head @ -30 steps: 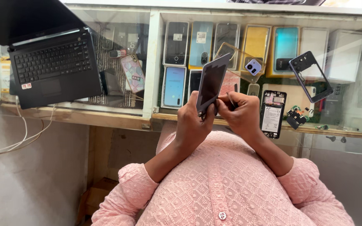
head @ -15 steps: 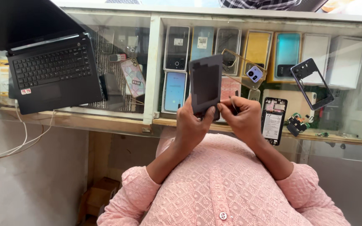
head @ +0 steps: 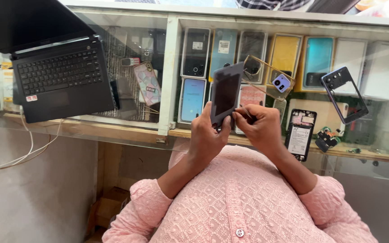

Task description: The person holds a disassembled phone frame with a detached screen and works on its edge, using a small pry tool and tweezers to lift and adjust components around the frame. They repeatedly reposition the phone and continue prying along its side over the workbench.

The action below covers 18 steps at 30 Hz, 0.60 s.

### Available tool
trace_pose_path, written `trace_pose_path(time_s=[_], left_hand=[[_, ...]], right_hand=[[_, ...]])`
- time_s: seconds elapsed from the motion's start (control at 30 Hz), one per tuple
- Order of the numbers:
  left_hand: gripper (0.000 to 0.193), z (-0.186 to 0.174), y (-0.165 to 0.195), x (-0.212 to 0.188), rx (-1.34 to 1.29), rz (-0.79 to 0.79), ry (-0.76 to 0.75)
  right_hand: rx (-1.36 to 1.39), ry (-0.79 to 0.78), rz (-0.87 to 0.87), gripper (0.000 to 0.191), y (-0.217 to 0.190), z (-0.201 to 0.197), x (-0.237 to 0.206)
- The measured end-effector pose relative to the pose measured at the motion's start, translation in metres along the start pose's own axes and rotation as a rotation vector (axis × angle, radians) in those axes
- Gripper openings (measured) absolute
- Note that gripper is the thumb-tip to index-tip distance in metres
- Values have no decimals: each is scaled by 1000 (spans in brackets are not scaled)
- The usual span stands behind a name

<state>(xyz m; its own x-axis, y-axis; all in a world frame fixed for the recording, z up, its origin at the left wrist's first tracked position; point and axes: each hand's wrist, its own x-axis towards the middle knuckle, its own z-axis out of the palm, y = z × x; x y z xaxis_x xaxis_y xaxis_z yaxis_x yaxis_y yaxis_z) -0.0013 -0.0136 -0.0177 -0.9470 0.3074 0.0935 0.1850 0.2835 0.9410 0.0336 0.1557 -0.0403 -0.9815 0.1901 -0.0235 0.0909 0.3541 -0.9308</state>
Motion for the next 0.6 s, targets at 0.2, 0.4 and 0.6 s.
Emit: trace_pose_path(time_s=[0.2, 0.4, 0.6], left_hand=[[24, 4, -2, -1, -12, 128, 14], [28, 0, -1, 1, -116, -32, 7], [24, 5, 0, 0, 18, 47, 11]], right_hand=[[24, 121, 44, 16, 5, 16, -3], [169, -55, 133, 10, -2, -5, 1], [26, 86, 43, 11, -7, 5, -3]])
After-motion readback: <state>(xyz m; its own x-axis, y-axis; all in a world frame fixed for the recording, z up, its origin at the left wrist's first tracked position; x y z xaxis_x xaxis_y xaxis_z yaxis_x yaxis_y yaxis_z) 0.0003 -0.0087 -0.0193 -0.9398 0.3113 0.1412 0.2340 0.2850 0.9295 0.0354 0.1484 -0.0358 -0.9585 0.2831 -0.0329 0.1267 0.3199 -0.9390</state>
